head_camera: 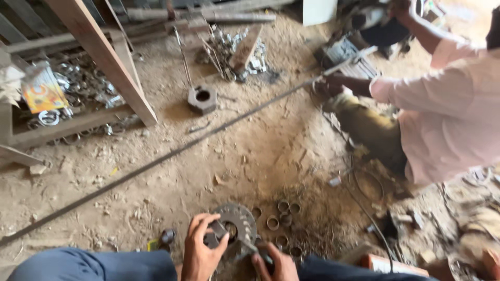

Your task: The person sits on the ground and uses a hammer to tap a metal ring into a gear-like metal part. They repeatedly adjust the ring and hammer it into place while another person works nearby.

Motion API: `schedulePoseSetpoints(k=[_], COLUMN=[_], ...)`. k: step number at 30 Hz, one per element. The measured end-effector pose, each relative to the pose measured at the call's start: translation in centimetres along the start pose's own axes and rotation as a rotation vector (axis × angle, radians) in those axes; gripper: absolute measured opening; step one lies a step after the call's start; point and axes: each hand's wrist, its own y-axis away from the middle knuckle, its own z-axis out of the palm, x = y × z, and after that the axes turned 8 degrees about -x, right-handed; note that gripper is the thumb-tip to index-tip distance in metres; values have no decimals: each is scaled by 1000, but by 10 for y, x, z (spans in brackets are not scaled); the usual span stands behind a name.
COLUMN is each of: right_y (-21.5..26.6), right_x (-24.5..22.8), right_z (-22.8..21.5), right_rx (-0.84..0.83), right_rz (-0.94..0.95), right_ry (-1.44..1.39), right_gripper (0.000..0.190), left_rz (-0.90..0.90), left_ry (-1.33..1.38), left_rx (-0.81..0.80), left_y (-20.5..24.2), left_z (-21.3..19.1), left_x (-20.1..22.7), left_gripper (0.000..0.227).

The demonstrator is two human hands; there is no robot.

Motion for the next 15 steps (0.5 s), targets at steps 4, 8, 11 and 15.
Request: schedulePoseSetpoints(k=[4,8,11,15], right_y=[-23,-18,-19,-18], right_x=[23,30,25,13], right_z=[9,17,15,11], right_rx=[-50,-65,-82,-89], right_rz=[-16,-7,-17,-54], right_ry=[83,84,127,109], right_gripper=[36,37,38,37], left_rz=[-13,-156,-184,-189], left_ry=[15,6,-26,-42], left_rx=[34,-86,-120,-133], left_y=[-8,0,-3,-5], left_z=[5,0,-2,-4], left_x=[-5,-1,4,6], left_gripper=[52,56,64,62])
